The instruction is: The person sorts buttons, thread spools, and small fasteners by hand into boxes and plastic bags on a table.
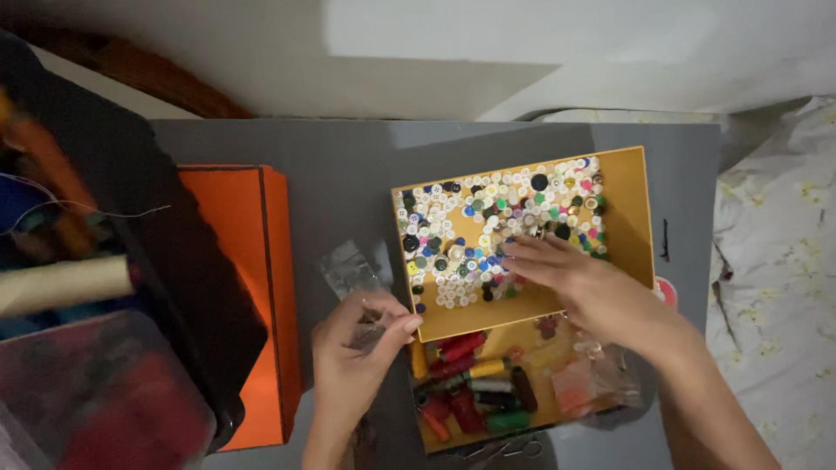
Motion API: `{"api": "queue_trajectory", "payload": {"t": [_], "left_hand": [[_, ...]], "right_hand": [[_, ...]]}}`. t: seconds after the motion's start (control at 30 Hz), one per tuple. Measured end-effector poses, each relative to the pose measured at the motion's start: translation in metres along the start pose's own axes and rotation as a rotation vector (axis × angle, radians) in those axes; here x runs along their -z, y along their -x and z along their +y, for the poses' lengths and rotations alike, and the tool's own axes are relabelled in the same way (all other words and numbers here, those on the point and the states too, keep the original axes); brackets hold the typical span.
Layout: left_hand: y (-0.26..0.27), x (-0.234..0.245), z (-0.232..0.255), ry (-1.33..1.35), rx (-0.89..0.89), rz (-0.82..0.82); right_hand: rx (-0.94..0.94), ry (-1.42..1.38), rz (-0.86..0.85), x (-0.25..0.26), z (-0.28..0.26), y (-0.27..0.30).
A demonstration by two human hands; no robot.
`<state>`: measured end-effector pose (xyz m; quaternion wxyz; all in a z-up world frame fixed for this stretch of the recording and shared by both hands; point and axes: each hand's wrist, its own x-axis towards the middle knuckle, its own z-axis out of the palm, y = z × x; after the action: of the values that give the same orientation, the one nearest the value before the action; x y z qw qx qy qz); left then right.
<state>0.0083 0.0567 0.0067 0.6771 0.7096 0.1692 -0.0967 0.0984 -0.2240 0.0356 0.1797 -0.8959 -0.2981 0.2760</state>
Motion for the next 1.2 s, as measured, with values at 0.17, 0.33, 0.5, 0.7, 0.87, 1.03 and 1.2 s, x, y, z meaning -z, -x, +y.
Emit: {"api": "queue_trajectory", "payload": {"t": [0.17, 0.33, 0.5, 0.7, 0.87, 1.03, 1.2], "left_hand": [[0.004, -0.007, -0.002, 0.09, -0.006, -0.014], [0.004, -0.012, 0.008, 0.035, -0.034, -0.039], [0.005, -0.011, 0.005, 0.003, -0.037, -0.013], [0.006, -0.015, 0.001, 0.084, 0.036, 0.002], [0.007, -0.014, -0.001, 0.393, -0.033, -0.028], [0.017, -0.015, -0.012, 0.409, -0.089, -0.241], [0.047, -0.044, -0.019, 0.374, 0.055, -0.608]], "right_hand": [[-0.211, 0.008, 0.233, 0.01, 0.021, 0.021], [-0.343, -0.018, 0.234, -0.005, 0.03, 0.005], [-0.278, -0.061, 0.127, -0.005, 0.016, 0.005], [-0.015, 0.047, 0.276, 0.002, 0.008, -0.013], [-0.036, 0.056, 0.392, 0.021, 0.005, -0.002], [-0.449, -0.162, 0.555, 0.03, -0.004, 0.032], [-0.163, -0.588, 0.351, -0.02, -0.04, 0.079]]}}
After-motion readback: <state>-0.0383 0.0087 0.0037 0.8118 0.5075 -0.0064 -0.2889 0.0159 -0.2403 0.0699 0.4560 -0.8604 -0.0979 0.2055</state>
